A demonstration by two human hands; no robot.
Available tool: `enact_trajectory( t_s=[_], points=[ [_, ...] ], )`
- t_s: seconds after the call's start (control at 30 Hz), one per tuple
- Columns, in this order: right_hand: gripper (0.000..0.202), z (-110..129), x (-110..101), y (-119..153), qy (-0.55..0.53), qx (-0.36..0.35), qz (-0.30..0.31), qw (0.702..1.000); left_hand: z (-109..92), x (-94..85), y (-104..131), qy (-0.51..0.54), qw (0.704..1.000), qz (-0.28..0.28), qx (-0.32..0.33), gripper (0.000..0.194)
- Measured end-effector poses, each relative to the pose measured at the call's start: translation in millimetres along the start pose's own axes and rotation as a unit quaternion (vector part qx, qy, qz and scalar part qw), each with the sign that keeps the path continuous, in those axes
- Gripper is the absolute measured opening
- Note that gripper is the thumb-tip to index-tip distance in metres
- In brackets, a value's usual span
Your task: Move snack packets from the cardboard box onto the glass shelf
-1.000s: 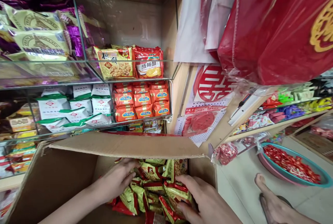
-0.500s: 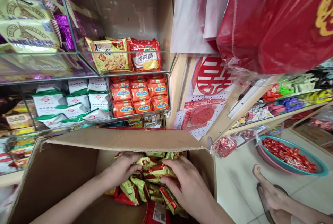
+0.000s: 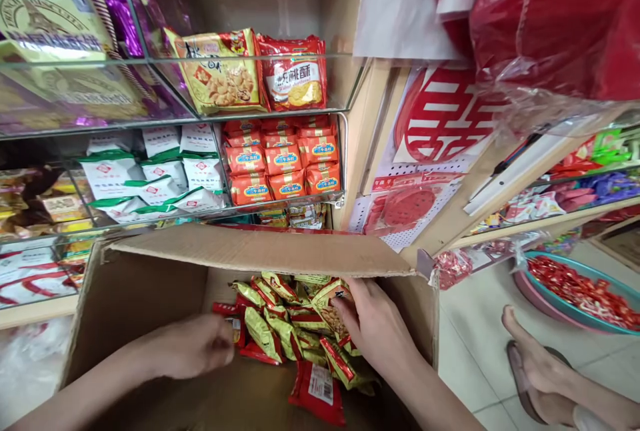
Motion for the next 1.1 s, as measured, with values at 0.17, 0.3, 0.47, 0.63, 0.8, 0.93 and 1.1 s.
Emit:
enact_trajectory(
  t_s=[0.17, 0.3, 0.47, 0.63, 0.8, 0.93, 1.1],
  points=[
    [0.031, 4.3, 1.2, 0.6, 0.042, -0.043, -0.004, 0.998, -4.2, 37.3, 2.9, -0.016, 0.997, 0.039, 0.063, 0.034],
    [0.035, 4.7, 2.5, 2.3, 0.047, -0.048, 0.003, 0.998, -5.7, 47.6, -4.3, -0.053, 0.994, 0.04, 0.088, 0.028],
    [0.039, 6.0, -2.2, 1.4, 0.051, -0.046, -0.003, 0.998, -15.6, 30.3, 4.1, -0.095, 0.988, 0.039, 0.117, 0.026],
    [0.023, 24.2, -17.5, 6.7, -0.08, -0.034, -0.015, 0.996, -42.3, -21.7, 23.8, -0.056, 0.994, -0.012, 0.09, 0.025],
    [0.045, 58.5, -7.5, 8.9, -0.406, 0.132, 0.083, 0.9, -68.7, -52.1, 26.7, 0.231, 0.965, -0.125, 0.002, 0.032],
    [0.023, 81.7, -1.2, -6.9, -0.527, 0.2, 0.07, 0.823, -90.9, -49.5, 18.2, 0.457, 0.865, -0.192, -0.07, 0.033],
    [0.023, 89.4, -15.4, -21.8, -0.509, 0.166, -0.034, 0.844, -112.6, -55.2, 12.5, 0.598, 0.747, -0.27, -0.11, 0.037]
  ],
)
Point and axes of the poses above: each hand's wrist, its own y-axis away from the middle knuckle, its own x-axis out of the palm, z = x × y, the point moved 5 cm from there along -y, towards the middle knuckle, and after that the axes turned 11 degrees about -z, right-handed, at the moved point
